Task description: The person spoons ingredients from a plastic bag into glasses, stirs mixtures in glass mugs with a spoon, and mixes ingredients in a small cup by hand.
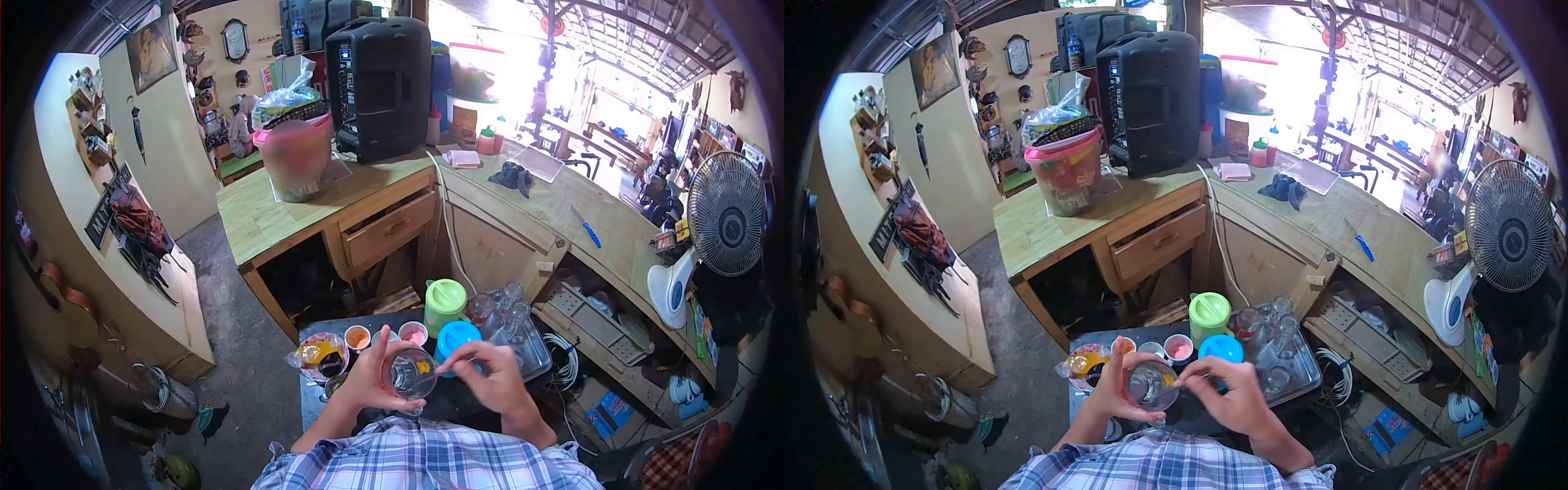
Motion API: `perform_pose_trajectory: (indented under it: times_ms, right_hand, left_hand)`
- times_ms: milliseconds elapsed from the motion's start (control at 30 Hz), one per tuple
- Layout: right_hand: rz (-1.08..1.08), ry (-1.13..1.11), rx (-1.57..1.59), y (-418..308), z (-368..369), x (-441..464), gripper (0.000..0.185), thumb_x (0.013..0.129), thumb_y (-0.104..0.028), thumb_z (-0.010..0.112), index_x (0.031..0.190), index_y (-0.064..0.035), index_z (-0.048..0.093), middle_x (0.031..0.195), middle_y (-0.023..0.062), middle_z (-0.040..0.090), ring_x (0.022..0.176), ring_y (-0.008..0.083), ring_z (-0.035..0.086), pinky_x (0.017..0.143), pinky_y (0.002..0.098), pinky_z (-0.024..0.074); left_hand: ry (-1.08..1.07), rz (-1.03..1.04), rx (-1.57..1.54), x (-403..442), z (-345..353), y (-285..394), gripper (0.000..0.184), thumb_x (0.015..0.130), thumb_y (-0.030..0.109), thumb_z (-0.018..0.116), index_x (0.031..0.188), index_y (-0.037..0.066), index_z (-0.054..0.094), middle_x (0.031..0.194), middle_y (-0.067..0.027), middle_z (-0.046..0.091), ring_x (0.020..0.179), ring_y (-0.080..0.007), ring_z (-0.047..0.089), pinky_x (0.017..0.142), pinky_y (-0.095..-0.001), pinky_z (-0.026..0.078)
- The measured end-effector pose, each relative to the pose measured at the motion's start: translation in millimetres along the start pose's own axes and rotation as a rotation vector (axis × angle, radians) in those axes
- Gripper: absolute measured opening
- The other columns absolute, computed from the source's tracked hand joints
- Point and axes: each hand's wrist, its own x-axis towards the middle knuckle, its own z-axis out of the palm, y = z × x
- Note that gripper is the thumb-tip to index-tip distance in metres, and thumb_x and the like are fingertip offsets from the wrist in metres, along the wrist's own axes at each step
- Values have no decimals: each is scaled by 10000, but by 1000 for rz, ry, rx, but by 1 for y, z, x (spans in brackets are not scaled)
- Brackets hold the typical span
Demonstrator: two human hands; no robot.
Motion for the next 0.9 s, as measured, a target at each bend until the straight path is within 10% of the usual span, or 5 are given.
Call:
perform_pose_trajectory:
  times_ms: [900]
  right_hand:
    - [177,19,260,21,-4,-12,117,932,-62,576,1001,22,620,897,90,690,798,78,644,697,208,490]
  left_hand:
    - [4,-34,-58,-9,8,-3,1354,580,291,909,1514,111,-54,1150,-178,621,1023,-282,641,936,-378,466]
